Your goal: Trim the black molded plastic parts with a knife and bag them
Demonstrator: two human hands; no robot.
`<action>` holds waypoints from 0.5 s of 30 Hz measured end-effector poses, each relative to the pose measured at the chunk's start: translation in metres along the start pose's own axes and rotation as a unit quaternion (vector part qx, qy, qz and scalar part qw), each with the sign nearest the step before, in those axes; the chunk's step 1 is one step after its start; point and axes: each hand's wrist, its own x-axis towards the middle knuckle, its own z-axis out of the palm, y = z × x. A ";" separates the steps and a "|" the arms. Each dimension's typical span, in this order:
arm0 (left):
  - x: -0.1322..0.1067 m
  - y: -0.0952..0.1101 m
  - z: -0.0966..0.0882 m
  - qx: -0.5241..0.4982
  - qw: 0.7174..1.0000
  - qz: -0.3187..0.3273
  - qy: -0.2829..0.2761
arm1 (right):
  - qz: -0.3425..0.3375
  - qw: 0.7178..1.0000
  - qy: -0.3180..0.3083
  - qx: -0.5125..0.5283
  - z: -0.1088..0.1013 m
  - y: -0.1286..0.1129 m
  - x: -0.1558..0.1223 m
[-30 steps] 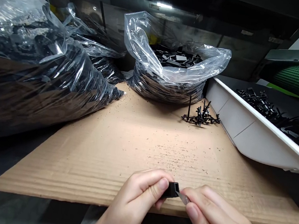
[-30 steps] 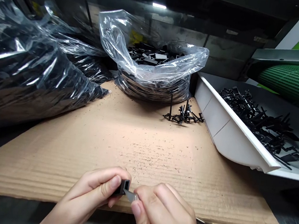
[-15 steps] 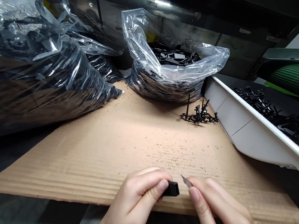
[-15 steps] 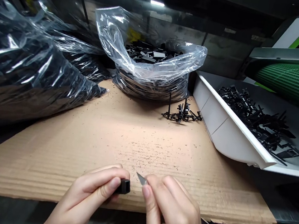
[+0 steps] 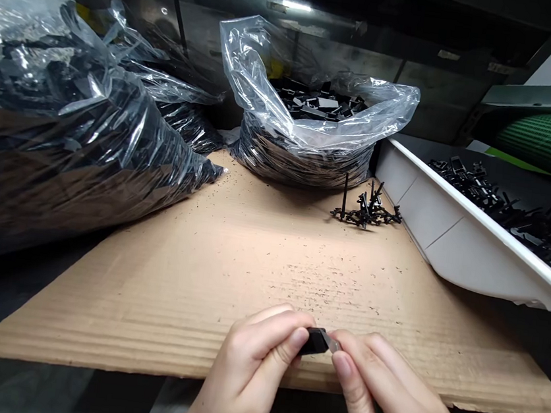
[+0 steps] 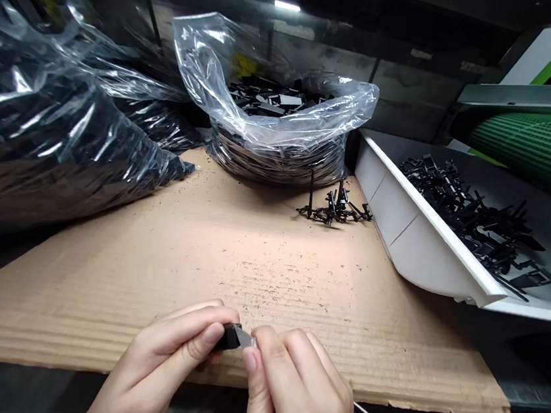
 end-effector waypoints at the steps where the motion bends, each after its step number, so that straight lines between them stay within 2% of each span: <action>1: -0.001 0.000 0.000 -0.007 1.000 -0.003 -0.003 | 0.011 1.000 -0.002 -0.013 0.000 0.002 0.000; 4: -0.003 0.000 -0.001 -0.021 0.999 -0.029 -0.011 | 0.057 0.997 -0.032 -0.027 -0.003 0.007 0.001; 11: -0.004 0.004 -0.002 -0.078 0.993 -0.089 -0.026 | 0.133 0.981 -0.110 0.088 -0.022 0.007 0.011; 13: -0.002 0.003 -0.003 -0.116 0.984 -0.129 -0.046 | 0.190 0.957 -0.138 0.170 -0.022 0.001 0.016; 15: 0.001 0.002 -0.006 -0.169 0.965 -0.177 -0.097 | 0.277 0.899 -0.167 0.296 -0.018 -0.006 0.023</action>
